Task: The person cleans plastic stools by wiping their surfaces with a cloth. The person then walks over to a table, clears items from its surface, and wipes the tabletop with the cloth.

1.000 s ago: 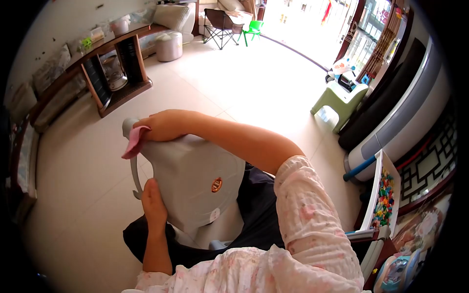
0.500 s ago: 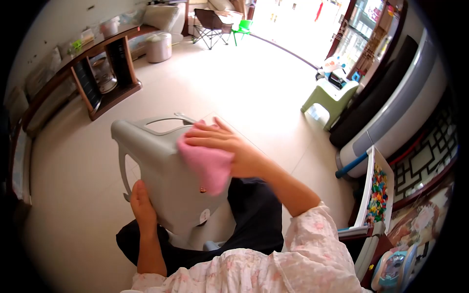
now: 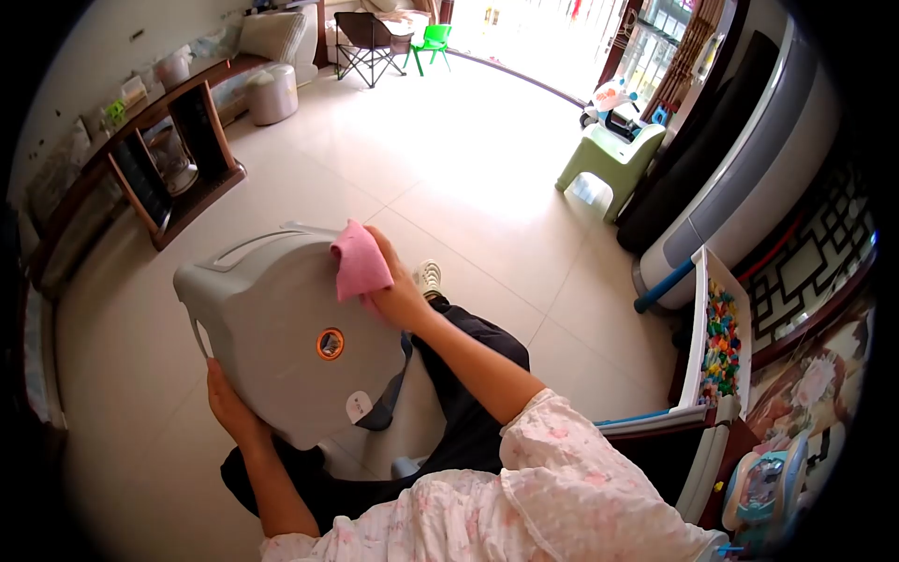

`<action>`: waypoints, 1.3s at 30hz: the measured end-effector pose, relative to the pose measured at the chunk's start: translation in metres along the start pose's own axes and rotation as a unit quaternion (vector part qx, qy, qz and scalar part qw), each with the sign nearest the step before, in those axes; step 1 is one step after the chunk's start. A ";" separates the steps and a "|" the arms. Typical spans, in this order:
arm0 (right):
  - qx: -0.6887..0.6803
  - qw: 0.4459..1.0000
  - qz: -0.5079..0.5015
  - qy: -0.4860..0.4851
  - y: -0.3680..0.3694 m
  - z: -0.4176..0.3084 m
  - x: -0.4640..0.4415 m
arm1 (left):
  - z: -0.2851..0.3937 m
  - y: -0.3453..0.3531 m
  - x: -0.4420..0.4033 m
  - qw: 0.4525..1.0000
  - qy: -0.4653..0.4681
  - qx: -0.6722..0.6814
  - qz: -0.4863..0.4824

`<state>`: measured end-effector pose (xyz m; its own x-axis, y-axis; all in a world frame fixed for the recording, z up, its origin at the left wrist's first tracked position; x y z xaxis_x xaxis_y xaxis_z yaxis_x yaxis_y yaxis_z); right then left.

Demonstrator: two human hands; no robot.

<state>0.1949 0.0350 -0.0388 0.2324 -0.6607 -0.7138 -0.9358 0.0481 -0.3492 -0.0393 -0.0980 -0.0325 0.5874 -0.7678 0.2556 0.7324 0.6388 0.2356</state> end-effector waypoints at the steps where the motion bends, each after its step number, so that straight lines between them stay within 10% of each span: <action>1: -0.037 0.998 0.016 0.043 0.006 0.006 0.015 | 0.001 -0.001 -0.001 1.000 -0.001 0.000 0.000; 6: -0.198 0.910 -0.089 0.353 0.017 -0.004 0.091 | 0.009 -0.010 -0.013 0.997 -0.024 0.064 0.022; 8: -0.150 0.971 -0.044 0.182 0.027 0.001 0.144 | 0.012 -0.014 -0.016 0.997 -0.031 0.068 0.023; 14: -0.240 0.899 0.154 0.332 0.002 -0.017 0.128 | 0.014 -0.010 -0.015 0.996 -0.040 0.074 0.020; 20: 0.076 0.996 -0.049 0.021 0.045 -0.046 0.073 | 0.008 -0.004 -0.012 0.996 -0.041 0.077 -0.010; 26: -0.002 0.976 -0.131 -0.175 0.100 -0.104 0.088 | 0.011 -0.007 -0.014 0.995 -0.029 0.089 -0.028; 36: 0.027 0.991 -0.131 -0.002 0.031 -0.036 0.096 | 0.019 -0.010 -0.019 0.994 -0.066 0.082 0.025; 39: 0.115 0.983 -0.085 -0.116 0.014 -0.024 0.071 | 0.018 -0.008 -0.018 0.996 -0.065 0.062 0.011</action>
<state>0.1914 -0.0294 -0.0798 0.4588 -0.4859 -0.7439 -0.8005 0.1373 -0.5834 -0.0617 -0.0890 -0.0226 0.5465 -0.7463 0.3799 0.6672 0.6622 0.3410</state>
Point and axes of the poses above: each hand's wrist, its own x-axis away from the middle knuckle, its own y-axis out of the palm, z = x × y, the point moved 1 cm from there along -x, towards the middle knuckle, and after that the axes turned 14 degrees about -y, right-handed, at the moved point
